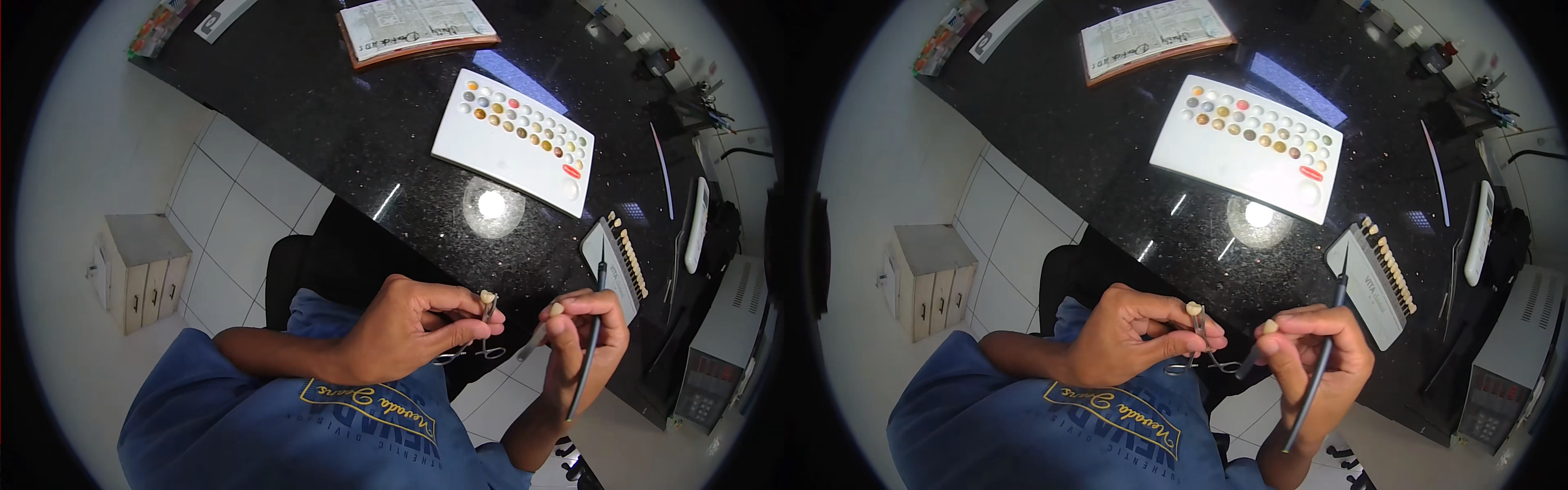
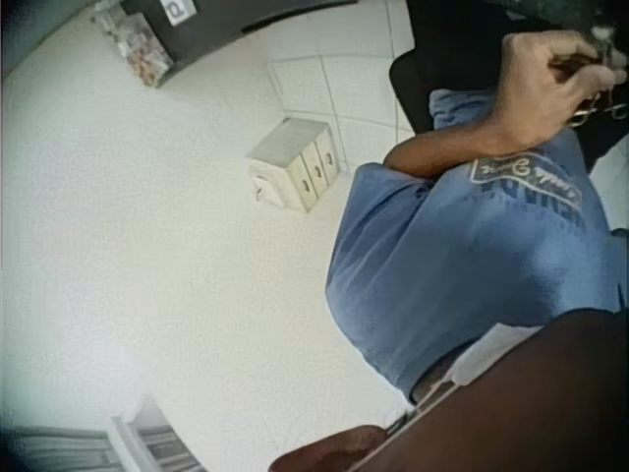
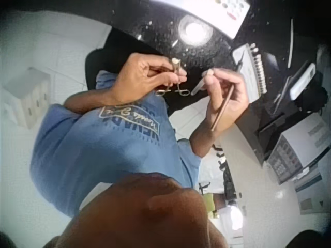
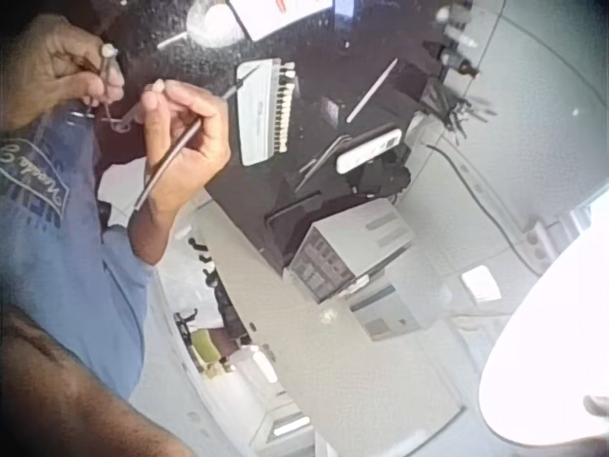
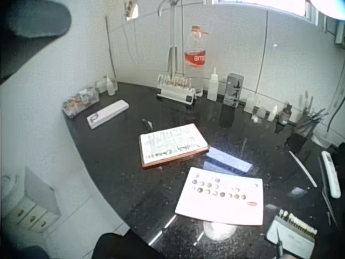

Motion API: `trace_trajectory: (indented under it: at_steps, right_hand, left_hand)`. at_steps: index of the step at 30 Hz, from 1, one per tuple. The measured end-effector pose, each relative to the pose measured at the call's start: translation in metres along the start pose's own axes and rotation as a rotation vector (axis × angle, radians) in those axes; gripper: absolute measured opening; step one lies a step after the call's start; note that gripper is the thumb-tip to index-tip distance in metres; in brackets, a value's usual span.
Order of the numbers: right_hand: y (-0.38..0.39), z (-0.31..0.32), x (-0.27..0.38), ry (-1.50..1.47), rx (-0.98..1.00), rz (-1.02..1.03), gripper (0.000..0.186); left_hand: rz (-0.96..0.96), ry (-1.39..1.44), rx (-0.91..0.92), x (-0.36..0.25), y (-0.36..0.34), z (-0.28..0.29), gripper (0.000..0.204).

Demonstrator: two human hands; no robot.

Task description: Staining and characterizing a dental crown using a brush and liquid pigments on a palette.

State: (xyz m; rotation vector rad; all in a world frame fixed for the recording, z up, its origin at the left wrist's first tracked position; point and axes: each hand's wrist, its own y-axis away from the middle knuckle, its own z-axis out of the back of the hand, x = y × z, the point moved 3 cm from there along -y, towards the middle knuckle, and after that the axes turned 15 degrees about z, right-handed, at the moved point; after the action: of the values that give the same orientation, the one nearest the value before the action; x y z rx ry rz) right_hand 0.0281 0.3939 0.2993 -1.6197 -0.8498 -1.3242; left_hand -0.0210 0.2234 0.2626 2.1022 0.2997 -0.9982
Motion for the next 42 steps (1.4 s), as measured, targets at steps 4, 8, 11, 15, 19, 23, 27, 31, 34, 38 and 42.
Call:
trace_trajectory:
  at_steps: [4,8,11,15,19,23,27,31,34,38,42]
  right_hand:
    - [0.007,-0.022,-0.011,0.056,0.044,0.024,0.015]
    - [0.005,-0.032,-0.015,0.136,0.075,0.027,0.013]
    - [0.003,-0.034,-0.016,0.21,0.094,-0.003,0.013]
    - [0.001,-0.033,-0.016,0.26,0.108,-0.013,0.014]
    - [0.002,-0.034,-0.018,0.188,0.085,-0.007,0.016]
    - [0.002,-0.036,-0.017,0.204,0.104,0.003,0.016]
    - [0.001,-0.036,-0.016,0.225,0.124,0.002,0.015]
    - [0.002,-0.036,-0.015,0.255,0.124,0.002,0.015]
    - [0.0,-0.035,-0.015,0.25,0.094,0.024,0.015]
    - [-0.009,-0.03,-0.014,0.419,0.057,0.089,0.013]
    - [-0.019,-0.029,-0.009,0.715,0.251,0.22,0.016]
  left_hand:
    - [-0.051,-0.06,-0.055,0.006,-0.001,0.011,0.016]
    - [-0.109,-0.182,-0.126,0.004,-0.004,0.017,0.015]
    - [-0.165,-0.213,-0.138,0.001,-0.006,0.018,0.014]
    - [-0.254,-0.2,-0.167,-0.002,-0.007,0.017,0.014]
    - [-0.23,-0.221,-0.166,-0.003,-0.007,0.018,0.014]
    - [-0.233,-0.242,-0.163,-0.003,-0.007,0.018,0.014]
    - [-0.231,-0.236,-0.161,-0.003,-0.007,0.019,0.014]
    - [-0.228,-0.246,-0.16,-0.003,-0.006,0.02,0.014]
    - [-0.202,-0.253,-0.131,0.0,-0.007,0.02,0.014]
    - [-0.211,-0.188,-0.138,0.002,-0.008,0.02,0.014]
    - [-0.13,-0.186,-0.144,0.002,-0.005,0.028,0.014]
